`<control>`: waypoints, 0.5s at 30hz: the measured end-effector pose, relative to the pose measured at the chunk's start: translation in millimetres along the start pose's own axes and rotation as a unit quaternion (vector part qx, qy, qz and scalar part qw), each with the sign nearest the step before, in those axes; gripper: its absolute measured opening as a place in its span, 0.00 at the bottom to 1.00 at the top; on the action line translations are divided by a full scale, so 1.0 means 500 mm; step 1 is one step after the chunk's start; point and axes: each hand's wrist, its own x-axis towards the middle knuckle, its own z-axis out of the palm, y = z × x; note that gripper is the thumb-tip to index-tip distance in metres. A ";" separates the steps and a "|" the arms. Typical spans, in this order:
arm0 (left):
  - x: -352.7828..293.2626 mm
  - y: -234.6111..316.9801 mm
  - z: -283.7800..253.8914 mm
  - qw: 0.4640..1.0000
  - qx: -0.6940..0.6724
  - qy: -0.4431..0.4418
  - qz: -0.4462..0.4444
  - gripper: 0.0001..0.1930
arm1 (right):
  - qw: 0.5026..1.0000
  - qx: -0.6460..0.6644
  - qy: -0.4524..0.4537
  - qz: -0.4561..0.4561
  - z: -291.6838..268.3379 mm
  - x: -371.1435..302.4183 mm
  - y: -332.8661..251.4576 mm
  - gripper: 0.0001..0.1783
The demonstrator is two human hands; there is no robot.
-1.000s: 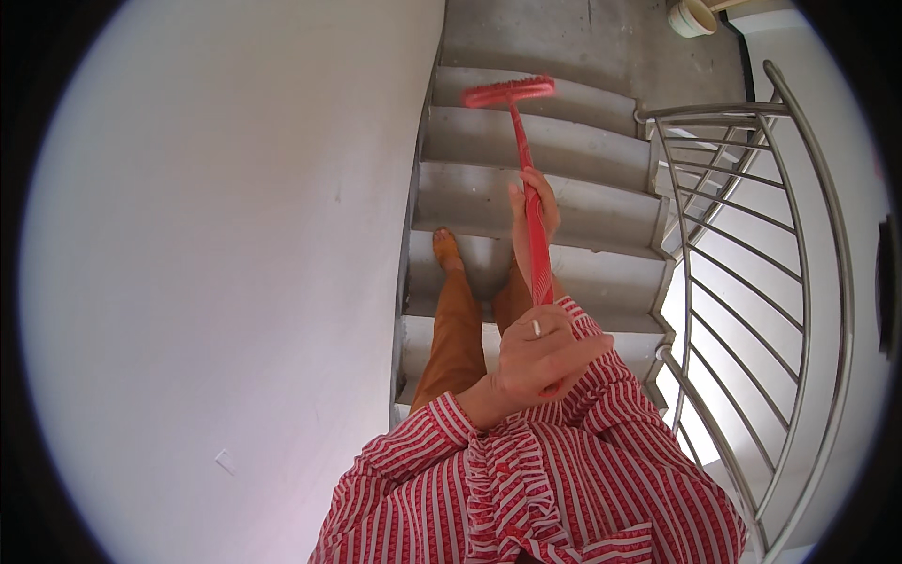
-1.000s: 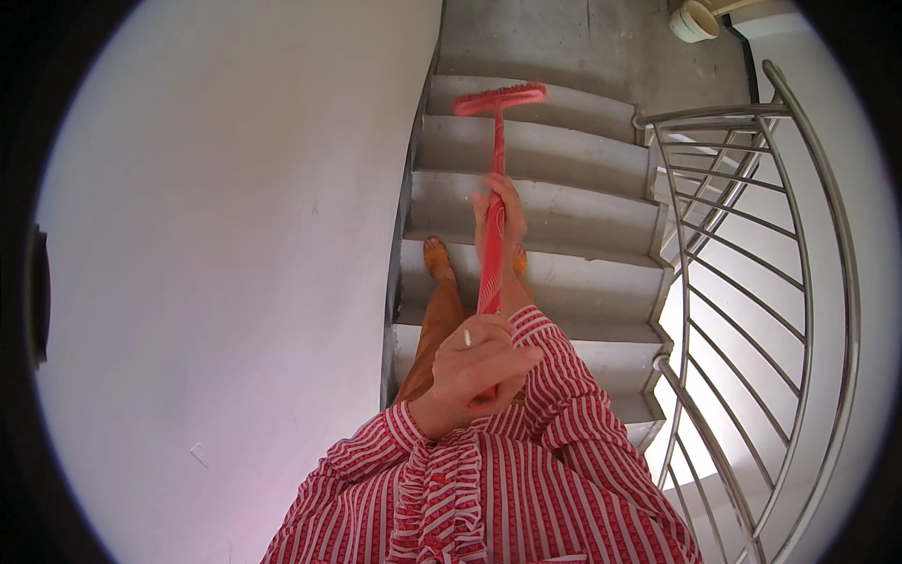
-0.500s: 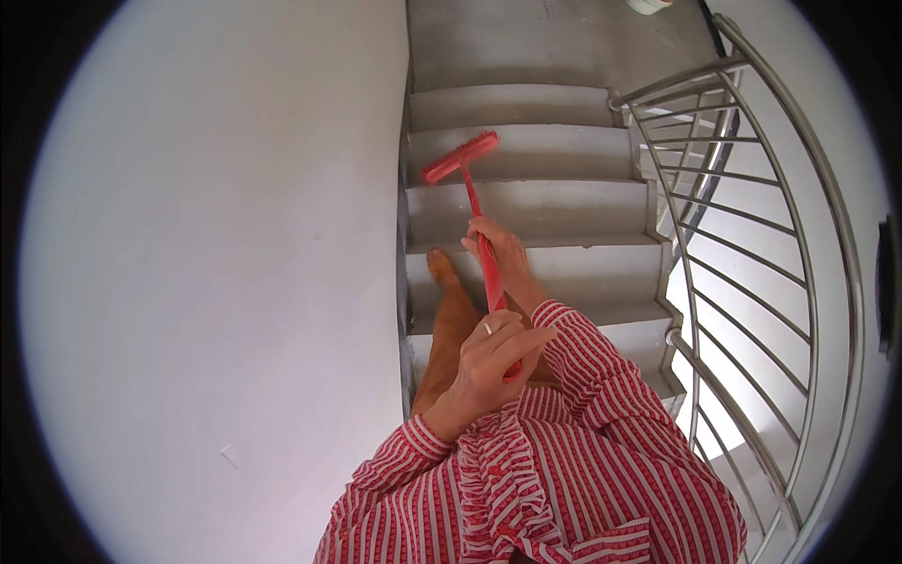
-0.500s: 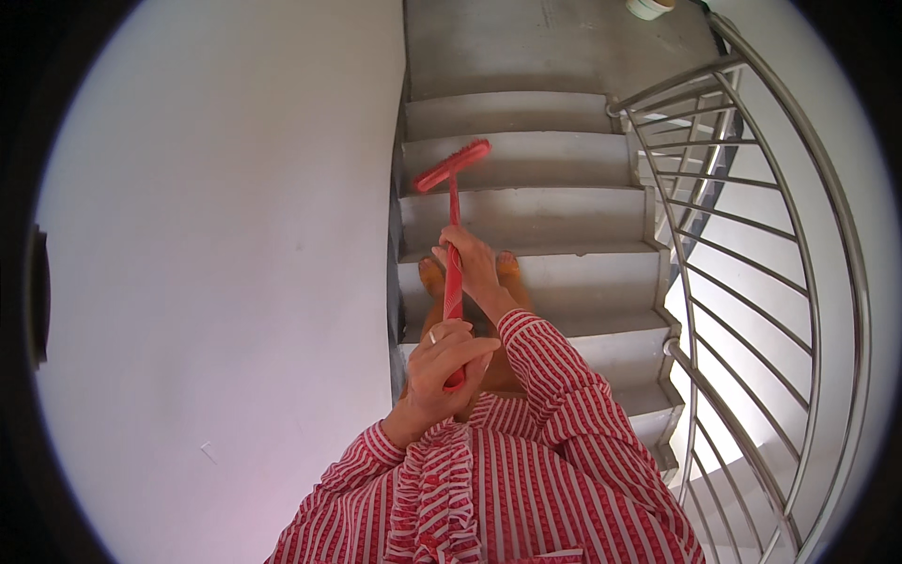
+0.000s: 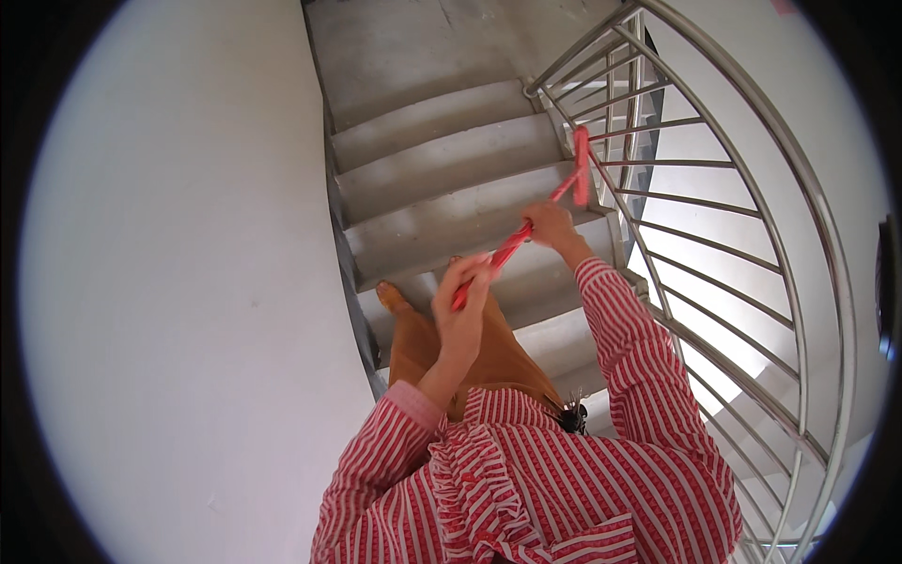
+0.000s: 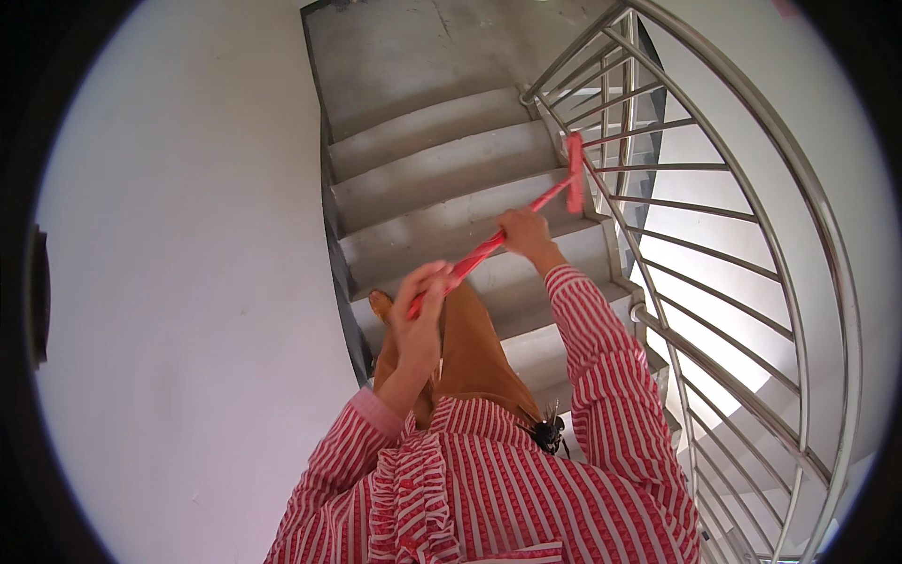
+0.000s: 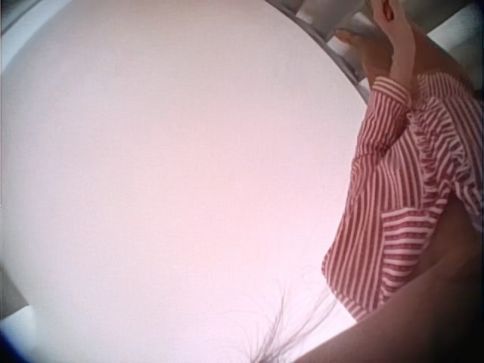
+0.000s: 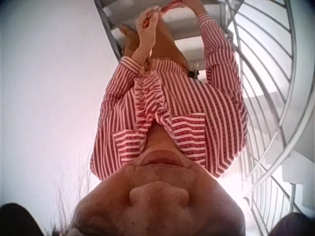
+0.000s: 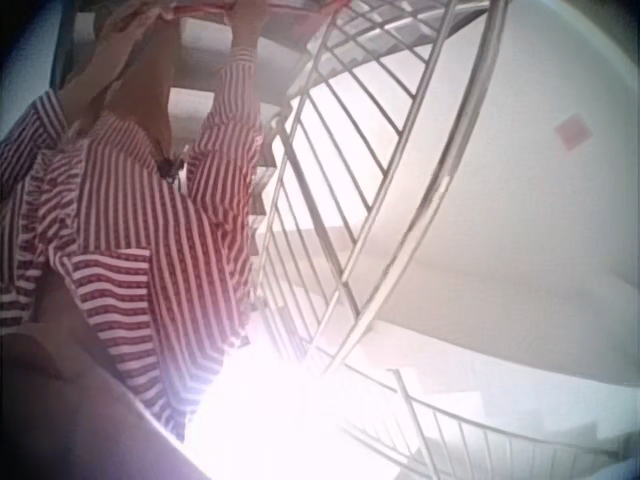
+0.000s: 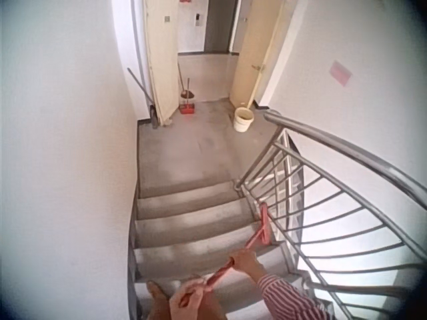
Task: The person sweeps debris from concrete stairs using a long-handled brush.
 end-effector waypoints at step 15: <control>-0.089 0.250 -0.154 0.935 0.296 0.143 0.131 0.06 | 0.886 0.408 0.158 -0.154 0.220 0.068 -0.570 0.10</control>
